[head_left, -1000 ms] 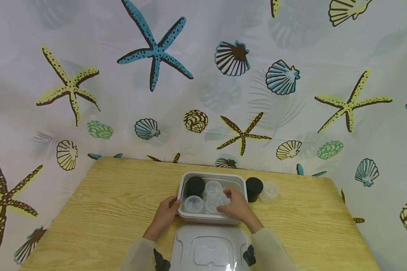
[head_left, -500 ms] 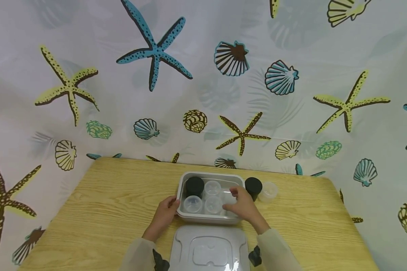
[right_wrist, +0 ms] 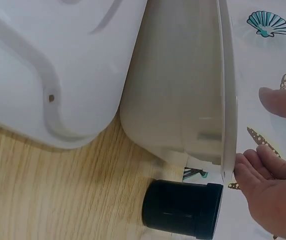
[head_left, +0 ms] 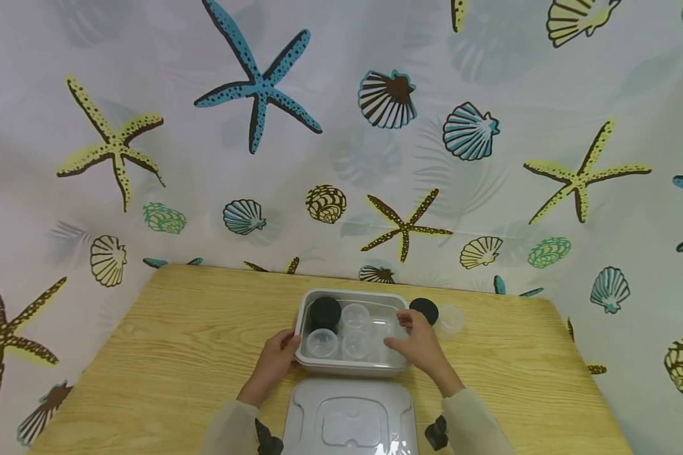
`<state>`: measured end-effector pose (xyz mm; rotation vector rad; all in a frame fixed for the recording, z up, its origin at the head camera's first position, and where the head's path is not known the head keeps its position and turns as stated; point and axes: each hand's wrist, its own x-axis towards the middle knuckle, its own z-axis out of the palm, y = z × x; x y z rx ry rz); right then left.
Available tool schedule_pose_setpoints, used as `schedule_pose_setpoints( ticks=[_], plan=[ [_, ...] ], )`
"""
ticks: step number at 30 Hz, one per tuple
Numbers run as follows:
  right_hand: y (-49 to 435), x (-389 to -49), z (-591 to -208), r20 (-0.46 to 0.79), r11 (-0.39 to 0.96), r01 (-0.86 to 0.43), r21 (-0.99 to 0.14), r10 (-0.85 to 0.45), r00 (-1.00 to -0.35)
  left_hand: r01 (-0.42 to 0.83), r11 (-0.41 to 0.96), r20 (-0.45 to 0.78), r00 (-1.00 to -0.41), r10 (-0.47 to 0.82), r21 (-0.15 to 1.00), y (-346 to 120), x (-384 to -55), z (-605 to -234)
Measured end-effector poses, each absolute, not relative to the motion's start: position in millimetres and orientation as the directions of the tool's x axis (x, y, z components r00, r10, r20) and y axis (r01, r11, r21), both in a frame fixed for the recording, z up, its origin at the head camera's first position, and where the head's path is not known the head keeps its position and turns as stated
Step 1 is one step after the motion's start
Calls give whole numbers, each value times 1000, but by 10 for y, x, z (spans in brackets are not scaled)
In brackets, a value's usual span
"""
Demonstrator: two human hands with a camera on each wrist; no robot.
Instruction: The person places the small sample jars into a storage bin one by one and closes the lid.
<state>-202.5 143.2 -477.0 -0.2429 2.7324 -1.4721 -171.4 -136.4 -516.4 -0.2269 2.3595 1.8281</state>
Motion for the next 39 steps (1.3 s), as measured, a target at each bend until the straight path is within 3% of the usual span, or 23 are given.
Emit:
schedule_pose_setpoints(
  ticks=[39],
  plan=[
    [1805,-2057,-4818,21,576,-6,-817,19,-1000,-197,231,-197,-980,-25,953,-1379,-1725,-5209]
  ],
)
